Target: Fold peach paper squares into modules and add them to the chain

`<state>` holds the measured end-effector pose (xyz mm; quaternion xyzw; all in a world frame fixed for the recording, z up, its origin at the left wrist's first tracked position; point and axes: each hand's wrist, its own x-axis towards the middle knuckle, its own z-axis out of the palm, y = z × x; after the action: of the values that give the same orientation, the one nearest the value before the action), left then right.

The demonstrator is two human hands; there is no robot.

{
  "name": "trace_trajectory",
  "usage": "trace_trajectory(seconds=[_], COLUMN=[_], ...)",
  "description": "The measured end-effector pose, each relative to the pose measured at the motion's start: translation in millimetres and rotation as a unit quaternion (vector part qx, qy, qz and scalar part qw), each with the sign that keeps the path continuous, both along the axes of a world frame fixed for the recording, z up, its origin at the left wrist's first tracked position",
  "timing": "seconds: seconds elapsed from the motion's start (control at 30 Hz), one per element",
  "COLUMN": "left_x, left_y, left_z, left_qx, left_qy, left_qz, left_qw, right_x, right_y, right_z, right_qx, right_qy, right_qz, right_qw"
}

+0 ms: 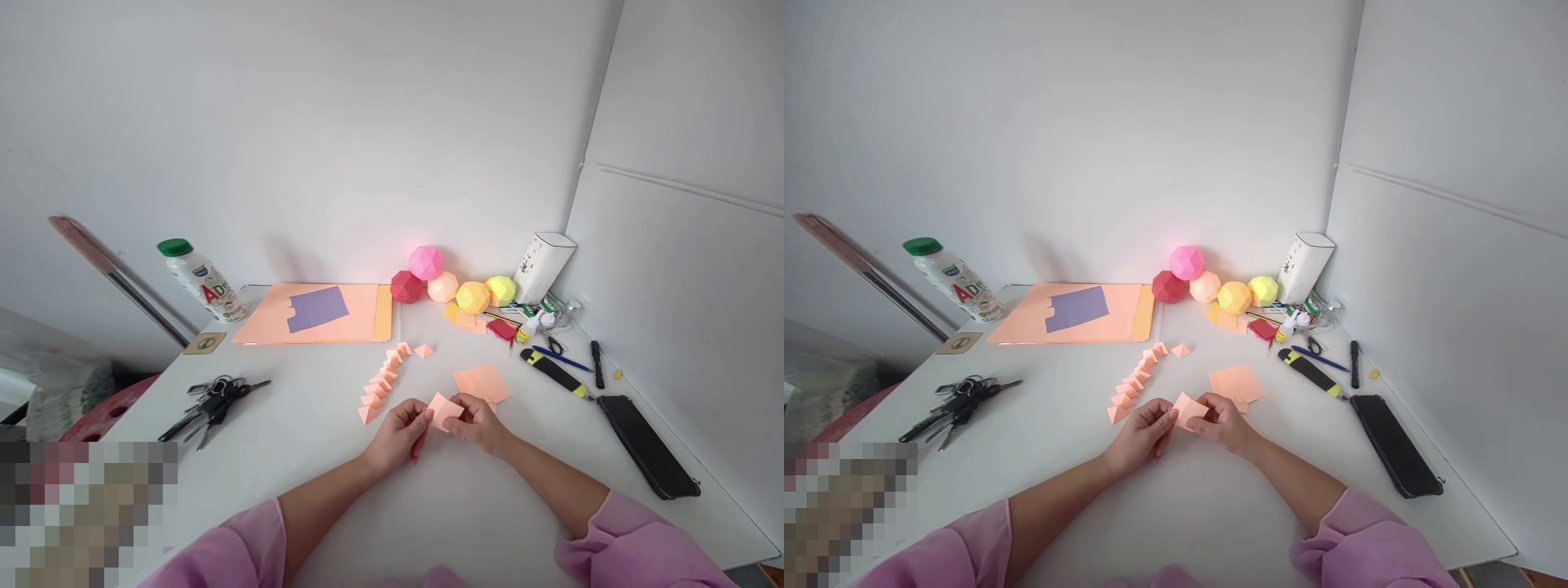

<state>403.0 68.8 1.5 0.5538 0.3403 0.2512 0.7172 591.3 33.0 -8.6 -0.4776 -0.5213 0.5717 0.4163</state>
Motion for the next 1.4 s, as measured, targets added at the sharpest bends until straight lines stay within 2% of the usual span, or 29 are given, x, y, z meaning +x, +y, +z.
trace_trajectory(seconds=[0.1, 0.23, 0.4, 0.57, 0.8, 1.07, 1.4], left_x=[2, 3, 0, -1, -1, -3, -3], left_y=[0, 0, -1, -3, -2, 0, -1], left_z=[-2.5, -2.8, 3.5, 2.3, 7.5, 3.0, 1.4], left_qx=[-0.013, -0.034, -0.036, -0.02, -0.059, -0.088, -0.059], left_qy=[-0.014, -0.026, -0.013, 0.0, -0.031, -0.071, -0.05], left_qz=[0.028, 0.057, 0.014, -0.014, 0.01, 0.031, 0.002], left_qw=[0.999, 0.997, 0.999, 1.0, 0.998, 0.993, 0.997], right_x=[-2, -4, -7, -8, -9, -10, -8], right_y=[0, 0, -1, -4, -3, -7, -5], right_z=[-1.3, -2.6, -2.0, -0.8, -2.1, 6.3, -6.6], right_qx=[0.039, 0.127, 0.233, 0.279, 0.333, 0.302, 0.291], right_qy=[0.016, -0.018, -0.101, -0.172, -0.222, -0.186, -0.194], right_qz=[-0.013, -0.055, -0.1, -0.072, -0.039, 0.018, -0.028], right_qw=[0.999, 0.99, 0.962, 0.942, 0.915, 0.935, 0.936])
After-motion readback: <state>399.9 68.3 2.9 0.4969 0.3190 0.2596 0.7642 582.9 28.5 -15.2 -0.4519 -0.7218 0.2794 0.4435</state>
